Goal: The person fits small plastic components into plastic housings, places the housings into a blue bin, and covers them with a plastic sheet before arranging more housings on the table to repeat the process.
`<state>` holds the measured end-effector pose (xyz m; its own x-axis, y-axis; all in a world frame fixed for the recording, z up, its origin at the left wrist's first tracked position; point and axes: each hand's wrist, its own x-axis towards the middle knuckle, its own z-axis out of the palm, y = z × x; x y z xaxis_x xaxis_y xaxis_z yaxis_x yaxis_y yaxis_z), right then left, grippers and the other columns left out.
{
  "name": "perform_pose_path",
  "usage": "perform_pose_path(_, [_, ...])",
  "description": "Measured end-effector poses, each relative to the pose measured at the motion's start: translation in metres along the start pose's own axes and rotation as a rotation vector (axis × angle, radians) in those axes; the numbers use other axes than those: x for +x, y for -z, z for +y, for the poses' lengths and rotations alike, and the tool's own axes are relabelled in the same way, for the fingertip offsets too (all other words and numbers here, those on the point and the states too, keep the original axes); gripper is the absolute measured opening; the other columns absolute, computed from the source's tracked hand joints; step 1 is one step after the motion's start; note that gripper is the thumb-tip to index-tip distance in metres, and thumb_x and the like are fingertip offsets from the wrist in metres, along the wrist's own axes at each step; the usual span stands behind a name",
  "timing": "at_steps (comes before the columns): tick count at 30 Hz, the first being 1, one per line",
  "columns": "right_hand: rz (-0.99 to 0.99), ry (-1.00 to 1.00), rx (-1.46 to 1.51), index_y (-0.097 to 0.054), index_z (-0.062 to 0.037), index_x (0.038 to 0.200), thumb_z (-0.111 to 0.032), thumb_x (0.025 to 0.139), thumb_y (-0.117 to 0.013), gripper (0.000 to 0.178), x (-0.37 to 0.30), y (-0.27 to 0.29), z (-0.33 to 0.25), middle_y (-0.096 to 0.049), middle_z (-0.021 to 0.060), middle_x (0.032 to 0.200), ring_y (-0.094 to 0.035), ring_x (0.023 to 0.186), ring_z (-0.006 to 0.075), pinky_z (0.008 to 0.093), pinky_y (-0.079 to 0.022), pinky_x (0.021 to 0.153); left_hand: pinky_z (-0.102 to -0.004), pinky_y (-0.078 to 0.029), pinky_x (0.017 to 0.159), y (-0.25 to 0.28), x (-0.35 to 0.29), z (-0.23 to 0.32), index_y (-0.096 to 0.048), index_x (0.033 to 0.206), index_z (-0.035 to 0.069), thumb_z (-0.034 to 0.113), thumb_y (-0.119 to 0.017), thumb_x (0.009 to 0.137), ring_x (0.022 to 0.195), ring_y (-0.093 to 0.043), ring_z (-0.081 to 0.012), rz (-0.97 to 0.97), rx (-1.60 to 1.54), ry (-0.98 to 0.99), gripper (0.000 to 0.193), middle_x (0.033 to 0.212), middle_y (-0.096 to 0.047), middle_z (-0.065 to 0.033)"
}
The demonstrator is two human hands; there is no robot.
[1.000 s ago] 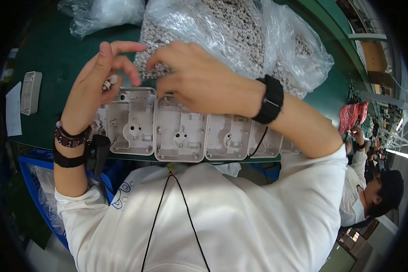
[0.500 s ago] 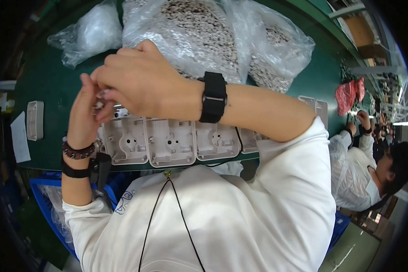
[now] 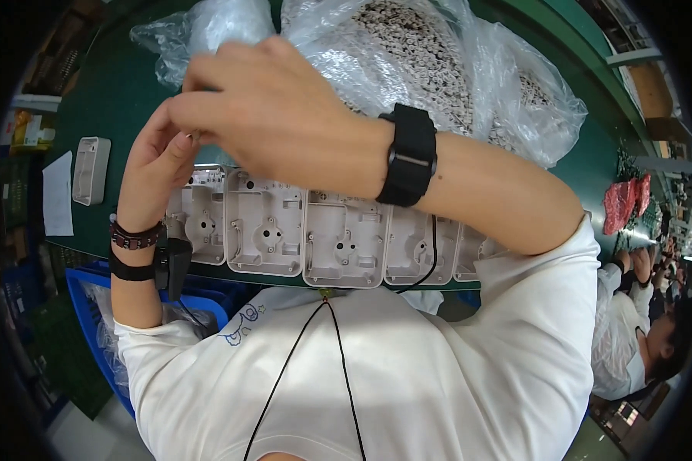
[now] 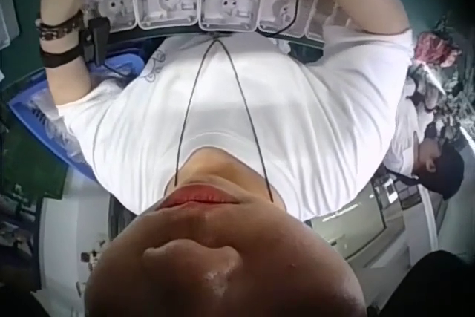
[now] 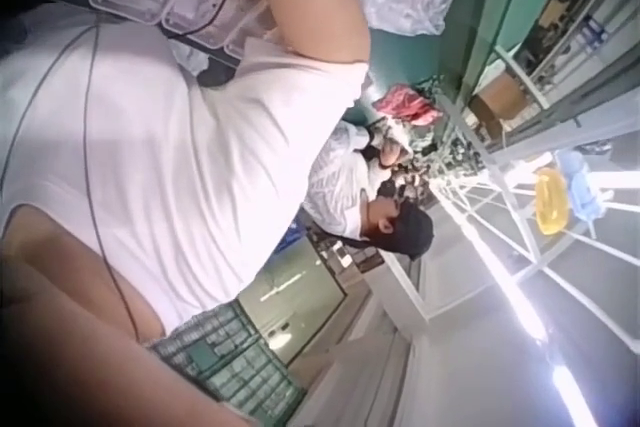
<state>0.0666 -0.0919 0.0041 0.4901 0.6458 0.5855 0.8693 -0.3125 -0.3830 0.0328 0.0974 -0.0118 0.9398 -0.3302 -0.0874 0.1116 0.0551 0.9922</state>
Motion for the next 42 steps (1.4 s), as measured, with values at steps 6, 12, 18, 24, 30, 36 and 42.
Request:
perform_pose_path(6, [-0.123, -0.069, 0.08, -0.058, -0.0117, 0.078, -0.011, 0.073, -0.063, 0.008, 0.014, -0.013, 0.018, -0.052, 0.0017, 0.076, -0.052, 0.071, 0.0198, 0.0311, -0.037, 0.07, -0.014, -0.018, 0.042, 0.022, 0.006, -0.002, -0.055, 0.098, 0.007, 0.023, -0.051, 0.09, 0.05, -0.028, 0.0033, -0.061, 0.047, 0.084, 0.018, 0.078, -0.053, 0.007])
perform_pose_path(12, [-0.373, 0.002, -0.115, -0.058, -0.0111, 0.09, -0.015, 0.083, -0.055, 0.009, 0.014, -0.006, 0.011, -0.057, 0.0035, 0.086, -0.055, 0.079, 0.0197, 0.0282, -0.039, 0.073, -0.0234, -0.033, 0.046, 0.037, 0.01, -0.003, -0.057, 0.093, 0.006, 0.027, -0.055, 0.086, 0.054, -0.046, -0.0103, 0.073, 0.35, 0.074, 0.022, 0.077, -0.06, -0.0011])
perform_pose_path(18, [-0.522, 0.24, -0.187, -0.06, -0.0102, 0.073, -0.016, 0.065, -0.059, 0.01, -0.035, -0.052, 0.017, -0.048, 0.0001, 0.085, -0.047, 0.084, 0.0166, 0.0289, -0.035, 0.07, -0.0398, -0.045, 0.068, 0.035, 0.008, -0.021, -0.059, 0.093, 0.006, 0.032, -0.065, 0.073, 0.081, -0.058, -0.0316, -0.202, 1.367, 0.108, 0.033, 0.079, -0.061, -0.0117])
perform_pose_path(24, [-0.516, 0.205, -0.224, -0.061, -0.0093, 0.066, -0.017, 0.063, -0.056, 0.01, -0.029, -0.072, 0.016, -0.047, 0.0015, 0.087, -0.045, 0.089, 0.0153, 0.0292, -0.035, 0.074, -0.0382, -0.046, 0.068, 0.026, 0.004, -0.016, -0.058, 0.092, 0.006, 0.032, -0.07, 0.068, 0.082, -0.059, -0.0286, -0.275, 1.374, 0.123, 0.037, 0.079, -0.062, -0.011])
perform_pose_path(30, [-0.544, 0.2, -0.123, -0.062, -0.0081, 0.066, -0.012, 0.068, -0.059, 0.006, -0.035, -0.059, 0.019, -0.049, 0.004, 0.093, -0.045, 0.095, 0.0209, 0.0325, -0.036, 0.08, -0.0385, -0.045, 0.067, 0.031, 0.004, -0.019, -0.058, 0.089, 0.005, 0.034, -0.068, 0.07, 0.078, -0.058, -0.0304, -0.278, 1.381, 0.092, 0.036, 0.078, -0.061, -0.0122])
perform_pose_path(36, [-0.385, -0.03, 0.105, -0.061, -0.008, 0.072, -0.012, 0.072, -0.064, 0.005, 0.003, -0.04, 0.02, -0.049, 0.006, 0.094, -0.046, 0.097, 0.0249, 0.0355, -0.037, 0.081, -0.029, -0.036, 0.048, 0.04, 0.012, -0.019, -0.05, 0.109, 0.005, 0.054, -0.047, 0.082, 0.054, -0.049, -0.0185, -0.011, 0.708, 0.025, 0.056, 0.069, -0.056, -0.0054])
perform_pose_path(42, [-0.112, -0.074, 0.073, -0.058, -0.0086, 0.08, -0.014, 0.07, -0.067, 0.014, 0.025, -0.051, 0.007, -0.05, 0.0065, 0.089, -0.048, 0.093, 0.025, 0.0357, -0.037, 0.08, -0.0152, -0.018, 0.039, 0.02, 0.011, -0.005, -0.038, 0.128, 0.008, 0.066, -0.01, 0.084, 0.047, -0.029, -0.0024, 0.057, -0.05, 0.131, 0.078, 0.081, -0.052, 0.0016])
